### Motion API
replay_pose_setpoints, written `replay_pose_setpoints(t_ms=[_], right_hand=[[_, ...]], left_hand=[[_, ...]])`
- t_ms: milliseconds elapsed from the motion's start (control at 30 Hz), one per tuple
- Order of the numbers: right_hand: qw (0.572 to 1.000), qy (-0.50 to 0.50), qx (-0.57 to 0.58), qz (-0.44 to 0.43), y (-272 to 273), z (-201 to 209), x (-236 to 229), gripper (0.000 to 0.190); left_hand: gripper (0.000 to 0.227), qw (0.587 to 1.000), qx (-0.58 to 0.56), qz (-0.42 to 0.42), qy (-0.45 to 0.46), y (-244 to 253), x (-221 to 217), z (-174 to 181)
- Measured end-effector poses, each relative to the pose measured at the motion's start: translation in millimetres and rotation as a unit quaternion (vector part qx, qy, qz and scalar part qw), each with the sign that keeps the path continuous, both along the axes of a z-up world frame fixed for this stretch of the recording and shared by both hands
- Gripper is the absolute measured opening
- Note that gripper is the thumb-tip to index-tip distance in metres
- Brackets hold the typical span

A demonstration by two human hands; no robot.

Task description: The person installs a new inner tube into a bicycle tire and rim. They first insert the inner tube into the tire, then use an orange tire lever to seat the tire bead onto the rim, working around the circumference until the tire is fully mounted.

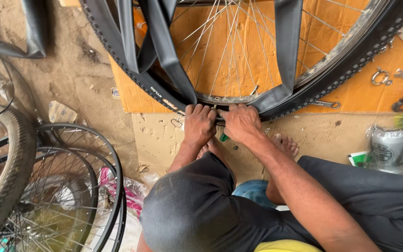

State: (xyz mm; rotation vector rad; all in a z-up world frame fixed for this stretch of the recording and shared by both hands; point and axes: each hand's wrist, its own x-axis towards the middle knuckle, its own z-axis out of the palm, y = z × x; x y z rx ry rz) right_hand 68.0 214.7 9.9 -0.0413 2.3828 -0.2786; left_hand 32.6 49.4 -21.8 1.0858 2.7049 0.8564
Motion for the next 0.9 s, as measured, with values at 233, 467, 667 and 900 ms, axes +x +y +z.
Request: replay_pose_setpoints(t_ms=[233, 467, 667, 900], right_hand=[[0.998, 0.066, -0.014, -0.019, 1.2, 2.5, -5.4, 0.042], [0.999, 0.036, -0.026, -0.025, -0.6, 4.9, -1.2, 0.041], [0.998, 0.043, -0.019, -0.033, -2.8, 8.5, -3.3, 0.045], [0.999, 0.020, -0.034, -0.035, 1.4, 0.4, 5.7, 0.031]], left_hand=[[0.022, 0.999, 0.028, -0.008, 0.040, 0.6, -15.3, -7.0], [0.017, 0.999, 0.031, -0.028, -0.005, -6.0, -13.0, -5.9], [0.015, 0.999, 0.024, -0.020, 0.037, -0.9, -12.4, -1.7], [0.013, 0.997, 0.043, -0.061, -0.022, -6.9, -17.7, -8.7]])
